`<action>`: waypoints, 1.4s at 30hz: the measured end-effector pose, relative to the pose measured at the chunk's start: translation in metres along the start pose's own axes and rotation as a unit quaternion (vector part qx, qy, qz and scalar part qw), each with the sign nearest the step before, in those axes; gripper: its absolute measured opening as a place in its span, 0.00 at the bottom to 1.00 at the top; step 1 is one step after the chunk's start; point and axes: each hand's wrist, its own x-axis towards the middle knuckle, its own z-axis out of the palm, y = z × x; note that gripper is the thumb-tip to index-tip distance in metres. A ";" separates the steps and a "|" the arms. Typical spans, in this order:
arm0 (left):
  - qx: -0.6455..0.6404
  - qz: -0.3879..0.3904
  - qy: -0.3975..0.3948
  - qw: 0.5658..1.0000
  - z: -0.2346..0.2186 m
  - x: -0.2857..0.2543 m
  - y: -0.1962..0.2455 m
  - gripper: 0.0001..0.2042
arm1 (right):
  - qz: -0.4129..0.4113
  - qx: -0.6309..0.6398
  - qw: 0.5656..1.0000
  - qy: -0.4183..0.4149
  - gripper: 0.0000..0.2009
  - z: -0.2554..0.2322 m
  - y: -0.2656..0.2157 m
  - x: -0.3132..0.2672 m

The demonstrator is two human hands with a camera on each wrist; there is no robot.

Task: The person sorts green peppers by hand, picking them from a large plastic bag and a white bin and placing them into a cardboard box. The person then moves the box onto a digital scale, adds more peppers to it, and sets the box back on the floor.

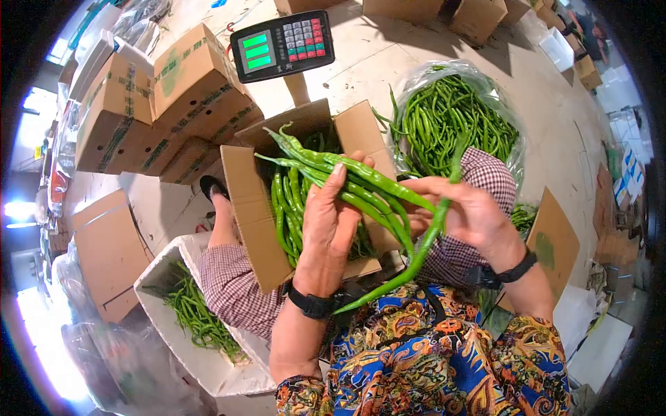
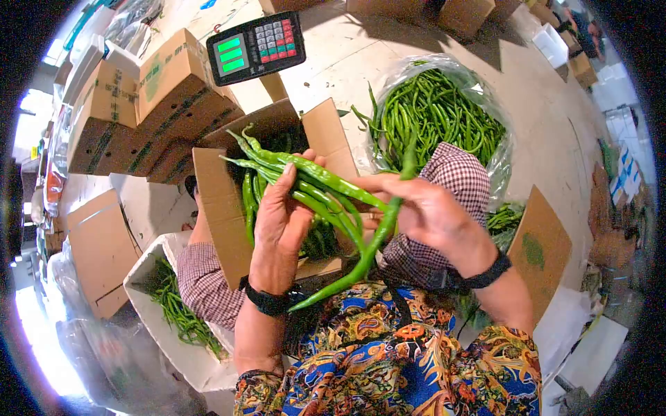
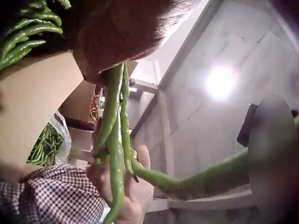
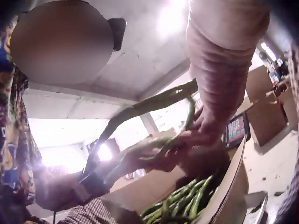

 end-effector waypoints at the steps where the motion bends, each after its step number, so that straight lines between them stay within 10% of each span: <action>1: -0.013 0.014 0.002 1.000 -0.005 0.000 0.007 0.14 | -0.032 -0.038 0.999 -0.014 0.23 0.005 -0.010 -0.008; 10: -0.049 0.090 0.038 0.994 -0.014 -0.013 0.040 0.13 | -0.209 -0.202 0.942 0.166 0.16 -0.128 -0.181 -0.091; 17: -0.043 0.085 0.033 0.995 -0.016 -0.019 0.032 0.11 | -0.146 -0.324 0.844 0.401 0.29 -0.244 -0.213 -0.077; 19: -0.044 0.081 0.027 0.995 -0.020 -0.022 0.029 0.16 | -0.126 -0.606 0.524 0.585 0.32 -0.239 -0.196 -0.052; 24: 0.000 0.045 0.040 0.998 -0.005 -0.029 0.016 0.14 | -0.094 -0.583 0.778 0.215 0.21 -0.024 -0.090 -0.010; 27: 0.005 0.027 0.038 0.999 0.003 -0.031 0.004 0.14 | 0.050 -0.513 0.856 0.021 0.24 0.021 -0.025 0.007; 32: 0.022 0.006 0.036 0.999 0.003 -0.034 -0.002 0.13 | 0.121 -0.335 0.934 0.009 0.27 0.033 0.016 0.018; 42: 0.047 0.017 0.037 0.998 -0.002 -0.034 -0.015 0.12 | 0.100 -0.389 0.916 -0.007 0.17 0.027 0.022 0.015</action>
